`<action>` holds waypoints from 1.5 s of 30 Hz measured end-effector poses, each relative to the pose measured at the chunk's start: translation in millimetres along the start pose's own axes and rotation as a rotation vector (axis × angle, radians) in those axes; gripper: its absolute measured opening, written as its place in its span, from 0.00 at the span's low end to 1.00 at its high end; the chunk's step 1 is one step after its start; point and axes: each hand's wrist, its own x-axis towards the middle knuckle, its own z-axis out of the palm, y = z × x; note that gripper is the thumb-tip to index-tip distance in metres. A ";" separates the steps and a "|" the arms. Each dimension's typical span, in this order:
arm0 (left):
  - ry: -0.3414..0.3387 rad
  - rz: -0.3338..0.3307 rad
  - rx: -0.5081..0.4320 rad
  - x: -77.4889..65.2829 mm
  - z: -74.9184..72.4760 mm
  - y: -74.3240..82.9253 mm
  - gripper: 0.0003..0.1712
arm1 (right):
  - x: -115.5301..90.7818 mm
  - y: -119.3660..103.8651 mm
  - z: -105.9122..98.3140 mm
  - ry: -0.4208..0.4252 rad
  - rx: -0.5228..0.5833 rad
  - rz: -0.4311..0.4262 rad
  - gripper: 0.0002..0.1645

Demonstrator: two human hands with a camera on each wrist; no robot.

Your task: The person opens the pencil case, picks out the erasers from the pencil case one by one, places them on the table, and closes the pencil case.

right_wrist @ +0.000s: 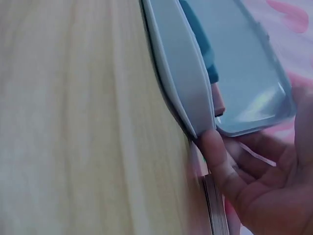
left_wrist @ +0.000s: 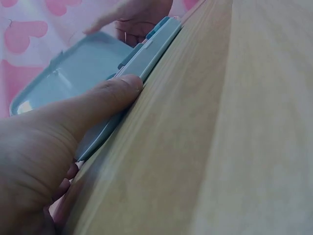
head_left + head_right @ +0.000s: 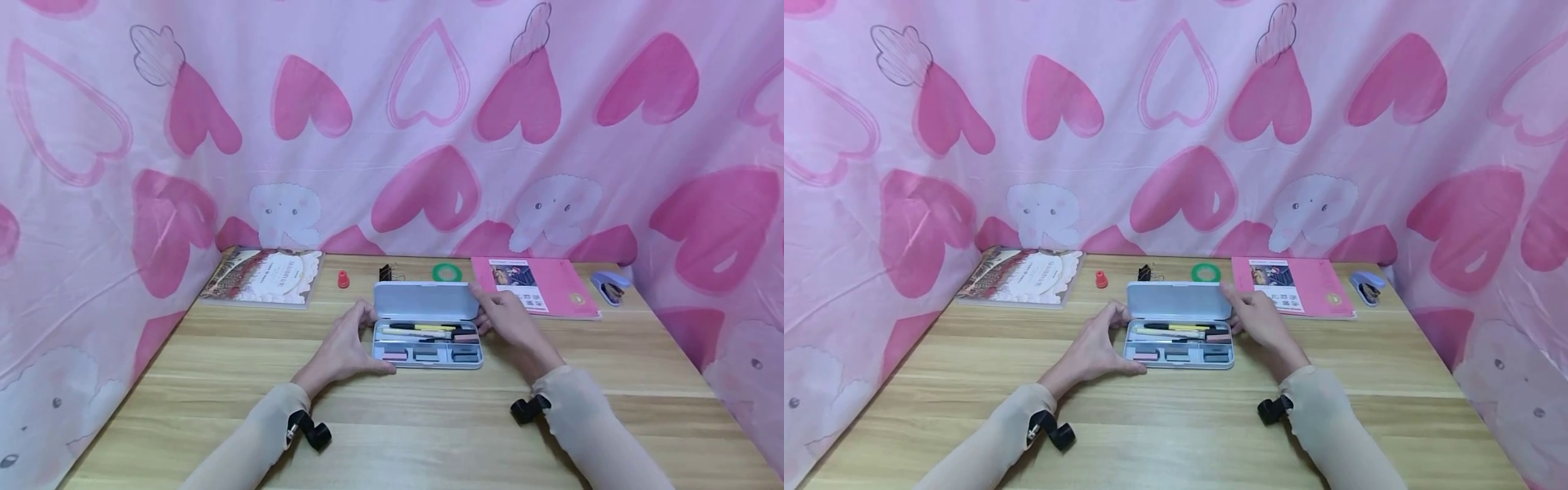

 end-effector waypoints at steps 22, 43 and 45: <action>-0.064 -0.020 0.093 2.3 -2.6 -0.3 0.57 | -19.0 -27.2 0.7 -0.304 -0.567 -0.486 0.23; -0.066 -0.021 0.066 0.2 -3.5 -0.6 0.57 | -54.7 6.2 -97.9 0.107 -0.575 -0.396 0.17; -0.069 -0.018 0.067 0.7 -3.9 -0.9 0.58 | -57.6 20.7 -108.0 0.115 -0.603 -0.344 0.16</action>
